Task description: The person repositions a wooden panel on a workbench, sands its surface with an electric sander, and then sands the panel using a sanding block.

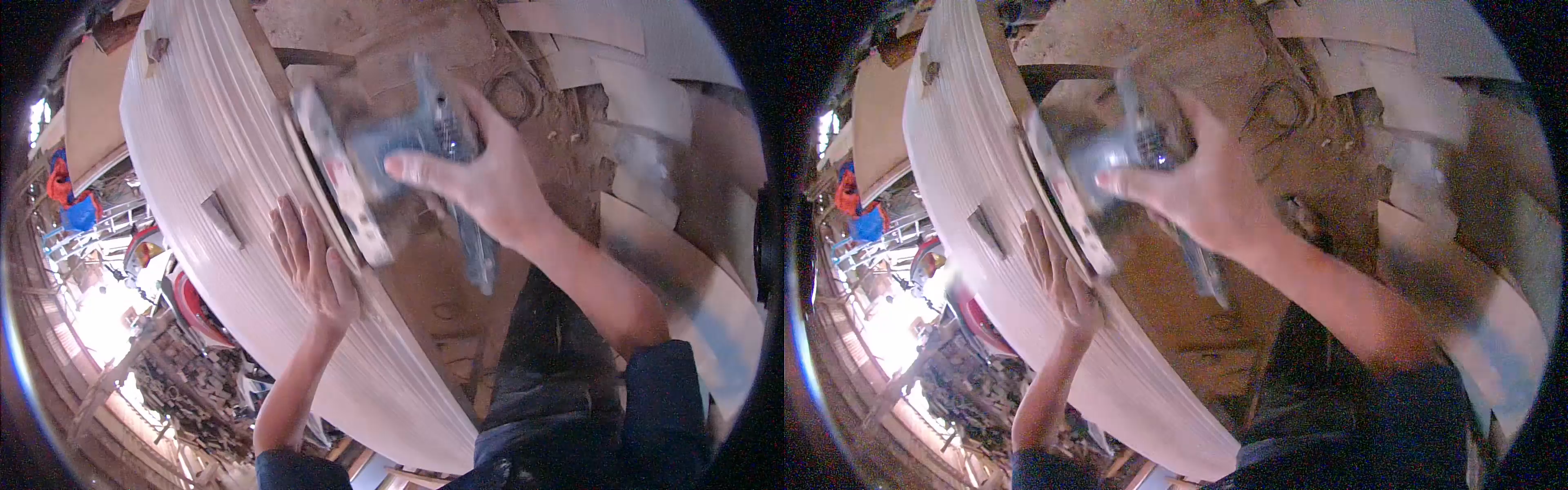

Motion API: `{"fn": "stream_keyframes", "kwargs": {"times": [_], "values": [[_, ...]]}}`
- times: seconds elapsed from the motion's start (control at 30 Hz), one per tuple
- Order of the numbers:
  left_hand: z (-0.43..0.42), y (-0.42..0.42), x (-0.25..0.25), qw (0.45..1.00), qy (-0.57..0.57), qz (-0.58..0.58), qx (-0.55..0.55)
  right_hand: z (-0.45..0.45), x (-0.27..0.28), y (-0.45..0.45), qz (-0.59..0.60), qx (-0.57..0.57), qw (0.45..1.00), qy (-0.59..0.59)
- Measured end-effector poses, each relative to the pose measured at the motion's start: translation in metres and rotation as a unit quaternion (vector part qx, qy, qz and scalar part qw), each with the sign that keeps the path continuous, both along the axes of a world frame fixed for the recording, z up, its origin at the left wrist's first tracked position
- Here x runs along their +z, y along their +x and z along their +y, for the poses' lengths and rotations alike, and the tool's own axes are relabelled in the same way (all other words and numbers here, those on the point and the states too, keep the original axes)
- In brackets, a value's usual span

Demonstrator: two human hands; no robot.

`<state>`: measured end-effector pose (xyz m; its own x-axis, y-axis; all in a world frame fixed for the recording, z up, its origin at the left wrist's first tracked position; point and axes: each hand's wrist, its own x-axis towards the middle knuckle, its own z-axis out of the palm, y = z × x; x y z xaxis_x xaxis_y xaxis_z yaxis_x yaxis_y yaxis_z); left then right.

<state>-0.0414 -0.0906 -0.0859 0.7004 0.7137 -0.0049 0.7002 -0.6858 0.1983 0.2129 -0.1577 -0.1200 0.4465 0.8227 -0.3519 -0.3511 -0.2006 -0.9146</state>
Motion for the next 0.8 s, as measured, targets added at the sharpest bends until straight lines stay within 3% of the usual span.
{"fn": "stream_keyframes", "kwargs": {"times": [0.03, 0.17, 0.2, 0.27, 0.3, 0.37, 0.43, 0.53, 0.6, 0.8], "values": [[-0.001, -0.001, 0.000, 1.000, 0.006, 0.007, -0.007, -0.018, 0.012, -0.002, 0.050, 0.039, 0.998, -0.020], [0.008, 0.000, 0.002, 0.998, 0.013, -0.057, -0.028, -0.097, 0.019, -0.018, 0.135, 0.027, 0.986, -0.095], [0.017, 0.001, 0.014, 0.993, 0.038, 0.006, -0.114, -0.120, 0.023, -0.015, 0.211, 0.019, 0.970, -0.119], [0.037, 0.019, 0.040, 0.951, 0.058, 0.098, -0.289, -0.170, 0.005, -0.018, 0.172, -0.057, 0.971, -0.154], [0.053, 0.027, 0.046, 0.950, 0.059, 0.100, -0.290, -0.186, 0.006, -0.009, 0.182, -0.067, 0.960, -0.203], [0.091, 0.047, 0.049, 0.889, 0.048, 0.172, -0.422, -0.217, 0.000, 0.003, 0.183, -0.092, 0.938, -0.281], [0.123, 0.079, 0.055, 0.871, 0.100, 0.238, -0.419, -0.254, -0.017, 0.014, 0.179, -0.109, 0.928, -0.308], [0.134, 0.102, 0.055, 0.873, 0.143, 0.249, -0.395, -0.290, -0.038, 0.024, 0.093, -0.119, 0.943, -0.295], [0.115, 0.089, 0.056, 0.875, 0.123, 0.252, -0.396, -0.297, -0.032, 0.030, 0.112, -0.170, 0.929, -0.308], [0.038, 0.041, 0.059, 0.890, 0.086, 0.253, -0.371, -0.309, -0.014, 0.039, 0.121, -0.168, 0.934, -0.292]]}}
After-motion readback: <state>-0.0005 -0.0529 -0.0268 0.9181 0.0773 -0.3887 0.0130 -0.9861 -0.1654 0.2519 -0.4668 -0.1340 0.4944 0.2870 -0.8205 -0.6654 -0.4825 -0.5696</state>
